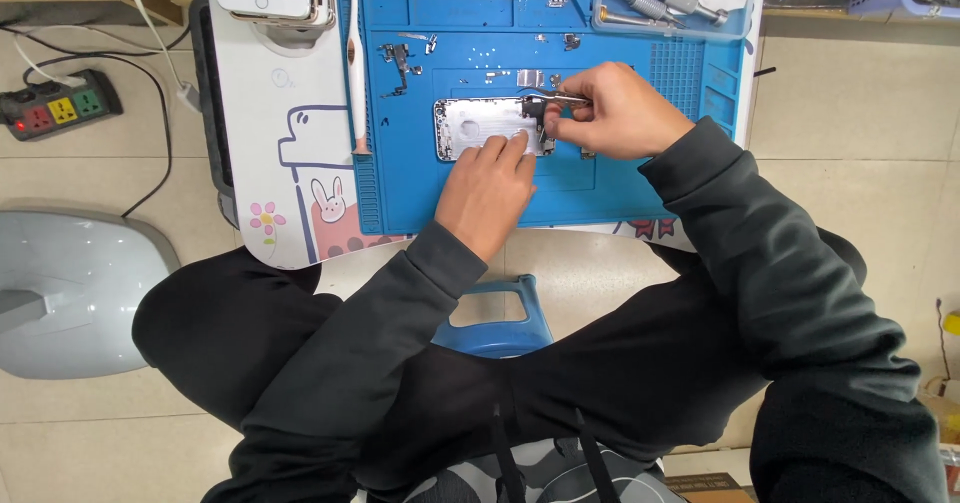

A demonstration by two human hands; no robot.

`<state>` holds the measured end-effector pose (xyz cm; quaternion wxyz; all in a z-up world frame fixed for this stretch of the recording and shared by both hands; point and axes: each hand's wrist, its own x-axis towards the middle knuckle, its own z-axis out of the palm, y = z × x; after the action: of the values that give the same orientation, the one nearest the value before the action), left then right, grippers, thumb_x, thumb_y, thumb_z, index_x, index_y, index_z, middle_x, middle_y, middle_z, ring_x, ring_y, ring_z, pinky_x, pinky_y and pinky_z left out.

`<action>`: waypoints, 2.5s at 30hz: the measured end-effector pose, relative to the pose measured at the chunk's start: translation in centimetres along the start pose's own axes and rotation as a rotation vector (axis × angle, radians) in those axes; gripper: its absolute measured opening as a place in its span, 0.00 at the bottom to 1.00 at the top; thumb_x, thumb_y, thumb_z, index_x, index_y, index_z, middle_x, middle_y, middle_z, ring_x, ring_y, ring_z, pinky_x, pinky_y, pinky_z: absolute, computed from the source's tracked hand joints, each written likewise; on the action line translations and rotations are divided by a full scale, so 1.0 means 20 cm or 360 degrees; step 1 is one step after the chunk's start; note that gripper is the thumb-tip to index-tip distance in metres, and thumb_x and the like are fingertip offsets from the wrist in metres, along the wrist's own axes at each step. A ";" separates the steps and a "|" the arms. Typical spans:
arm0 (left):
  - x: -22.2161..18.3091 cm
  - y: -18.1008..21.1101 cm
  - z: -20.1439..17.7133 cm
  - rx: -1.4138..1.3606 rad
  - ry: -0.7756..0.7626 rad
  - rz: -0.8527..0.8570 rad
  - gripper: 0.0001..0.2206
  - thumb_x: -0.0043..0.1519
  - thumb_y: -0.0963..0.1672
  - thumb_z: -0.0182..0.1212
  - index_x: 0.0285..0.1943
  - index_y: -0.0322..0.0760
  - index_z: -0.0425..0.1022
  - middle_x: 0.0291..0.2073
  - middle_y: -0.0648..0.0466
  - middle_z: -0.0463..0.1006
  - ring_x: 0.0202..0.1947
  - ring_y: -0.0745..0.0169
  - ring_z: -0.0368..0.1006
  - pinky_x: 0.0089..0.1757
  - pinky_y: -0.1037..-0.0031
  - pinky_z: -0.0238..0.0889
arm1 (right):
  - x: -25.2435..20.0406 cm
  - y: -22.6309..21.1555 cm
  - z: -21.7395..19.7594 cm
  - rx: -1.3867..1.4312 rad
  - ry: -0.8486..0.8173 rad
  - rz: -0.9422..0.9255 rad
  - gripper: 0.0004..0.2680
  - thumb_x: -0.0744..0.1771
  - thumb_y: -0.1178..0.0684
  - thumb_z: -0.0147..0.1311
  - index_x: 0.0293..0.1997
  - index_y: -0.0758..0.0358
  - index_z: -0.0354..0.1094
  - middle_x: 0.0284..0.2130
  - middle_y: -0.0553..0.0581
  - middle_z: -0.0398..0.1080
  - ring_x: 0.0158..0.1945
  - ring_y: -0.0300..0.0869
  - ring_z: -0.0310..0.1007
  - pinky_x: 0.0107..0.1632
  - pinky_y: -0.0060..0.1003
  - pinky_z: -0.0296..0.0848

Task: Inspecting and disassembling a smartphone motherboard using precision tools on a repair mat.

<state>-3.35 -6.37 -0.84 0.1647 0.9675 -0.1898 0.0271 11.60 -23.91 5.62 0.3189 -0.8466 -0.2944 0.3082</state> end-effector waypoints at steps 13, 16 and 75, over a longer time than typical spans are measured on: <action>0.02 -0.01 -0.05 0.0187 0.0012 -0.0028 0.20 0.61 0.48 0.71 0.60 0.40 0.78 0.58 0.53 0.74 0.51 0.51 0.68 0.42 0.61 0.68 | 0.03 0.03 0.05 -0.0363 -0.0148 0.0135 0.11 0.69 0.48 0.56 0.27 0.57 0.69 0.15 0.48 0.58 0.21 0.42 0.51 0.29 0.44 0.53; 0.01 -0.02 -0.05 0.0149 0.0027 -0.0035 0.19 0.60 0.47 0.71 0.59 0.39 0.78 0.58 0.51 0.75 0.52 0.50 0.68 0.42 0.60 0.69 | 0.03 0.04 0.06 -0.0443 -0.0111 0.0058 0.11 0.69 0.48 0.55 0.26 0.57 0.65 0.16 0.48 0.59 0.21 0.43 0.53 0.27 0.44 0.53; 0.00 -0.04 -0.10 0.0023 -0.0146 0.0144 0.19 0.73 0.47 0.50 0.69 0.36 0.70 0.63 0.48 0.67 0.64 0.52 0.61 0.52 0.60 0.58 | -0.04 -0.11 0.08 -0.0823 0.0319 0.0263 0.10 0.66 0.44 0.67 0.39 0.60 0.81 0.19 0.53 0.73 0.25 0.47 0.77 0.32 0.40 0.77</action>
<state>-3.04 -5.11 0.74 0.1474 0.9594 -0.2404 -0.0085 9.31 -22.54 6.51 0.0936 -0.9471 -0.2603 0.1627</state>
